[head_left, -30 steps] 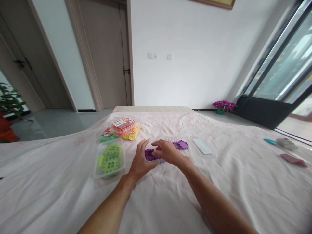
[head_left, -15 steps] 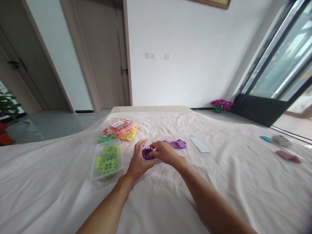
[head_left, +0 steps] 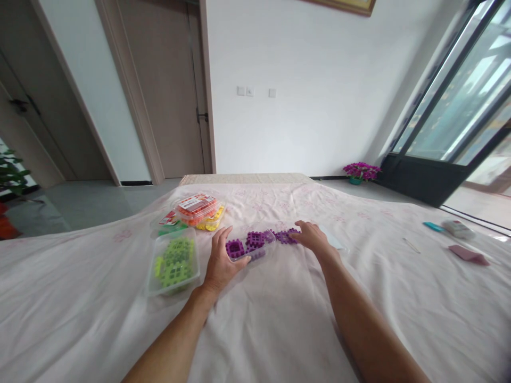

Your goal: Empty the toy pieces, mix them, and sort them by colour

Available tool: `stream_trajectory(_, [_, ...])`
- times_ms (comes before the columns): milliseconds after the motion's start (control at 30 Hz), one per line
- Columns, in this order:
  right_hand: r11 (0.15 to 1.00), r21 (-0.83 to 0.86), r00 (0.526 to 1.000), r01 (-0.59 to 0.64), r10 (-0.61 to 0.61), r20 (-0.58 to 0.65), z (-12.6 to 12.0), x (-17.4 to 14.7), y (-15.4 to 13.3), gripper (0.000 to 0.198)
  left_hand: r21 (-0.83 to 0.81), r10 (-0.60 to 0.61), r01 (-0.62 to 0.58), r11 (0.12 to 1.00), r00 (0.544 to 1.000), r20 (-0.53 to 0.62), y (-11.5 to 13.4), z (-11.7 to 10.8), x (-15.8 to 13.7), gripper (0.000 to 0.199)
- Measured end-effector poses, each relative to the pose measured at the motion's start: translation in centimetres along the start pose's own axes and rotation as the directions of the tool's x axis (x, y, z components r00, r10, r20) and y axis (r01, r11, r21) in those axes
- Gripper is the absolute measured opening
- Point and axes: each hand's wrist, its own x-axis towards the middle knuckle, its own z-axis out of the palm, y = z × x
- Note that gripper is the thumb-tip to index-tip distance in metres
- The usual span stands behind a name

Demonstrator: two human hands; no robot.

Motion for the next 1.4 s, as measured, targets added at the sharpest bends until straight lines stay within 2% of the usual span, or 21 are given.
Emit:
stream_trajectory(133, [1.0, -0.007, 0.997, -0.008, 0.009, 0.078, 0.5, 0.2, 0.6, 0.051, 0.007, 0.011, -0.011, 1.0, 1.0, 0.007, -0.2, 0.0, 0.0, 0.087])
stream_trajectory(333, [0.998, -0.044, 0.994, 0.044, -0.04, 0.098, 0.4, 0.3, 0.4, 0.038, 0.013, 0.012, -0.012, 1.0, 1.0, 0.011, -0.3, 0.0, -0.1, 0.088])
stream_trajectory(600, [0.993, -0.073, 0.996, 0.089, -0.088, 0.022, 0.6, 0.1, 0.1, 0.031, 0.013, 0.007, -0.007, 1.0, 1.0, 0.023, -0.3, 0.0, 0.0, 0.086])
stream_trajectory(767, [0.984, -0.073, 0.986, 0.161, -0.158, 0.048, 1.0, 0.3, 0.1, 0.028, 0.015, 0.006, -0.006, 1.0, 1.0, 0.021, -0.3, -0.1, -0.1, 0.085])
stream_trajectory(900, [0.98, -0.096, 0.985, 0.172, -0.169, 0.043, 1.0, 0.2, 0.0, 0.024, 0.036, 0.004, -0.005, 0.999, 1.0, 0.021, -0.3, 0.0, -0.1, 0.085])
stream_trajectory(1033, [0.982, -0.036, 0.982, 0.184, -0.185, -0.033, 0.2, -0.2, -0.6, 0.027, 0.036, -0.003, 0.002, 0.999, 1.0, 0.02, 0.0, -0.1, 0.0, 0.085])
stream_trajectory(1133, [0.942, 0.136, 0.947, 0.307, -0.287, -0.146, -0.8, -0.7, -1.8, 0.037, 0.024, -0.009, 0.009, 1.0, 0.999, 0.031, 0.2, -0.2, 0.0, 0.084])
stream_trajectory(1233, [0.836, 0.284, 0.877, 0.469, -0.402, -0.263, -1.8, -1.8, -3.6, 0.05, 0.023, -0.021, 0.019, 1.0, 0.998, 0.057, 0.4, -0.3, 0.0, 0.083])
stream_trajectory(1300, [0.768, 0.329, 0.833, 0.55, -0.474, -0.285, -2.4, -2.8, -4.8, 0.053, 0.004, -0.027, 0.026, 1.0, 0.996, 0.085, 0.4, -0.3, -0.1, 0.084])
stream_trajectory(1400, [0.689, 0.335, 0.766, 0.643, -0.592, -0.253, -2.8, -4.1, -6.3, 0.053, -0.034, -0.024, 0.029, 0.999, 0.993, 0.116, 0.3, -0.2, -0.2, 0.086])
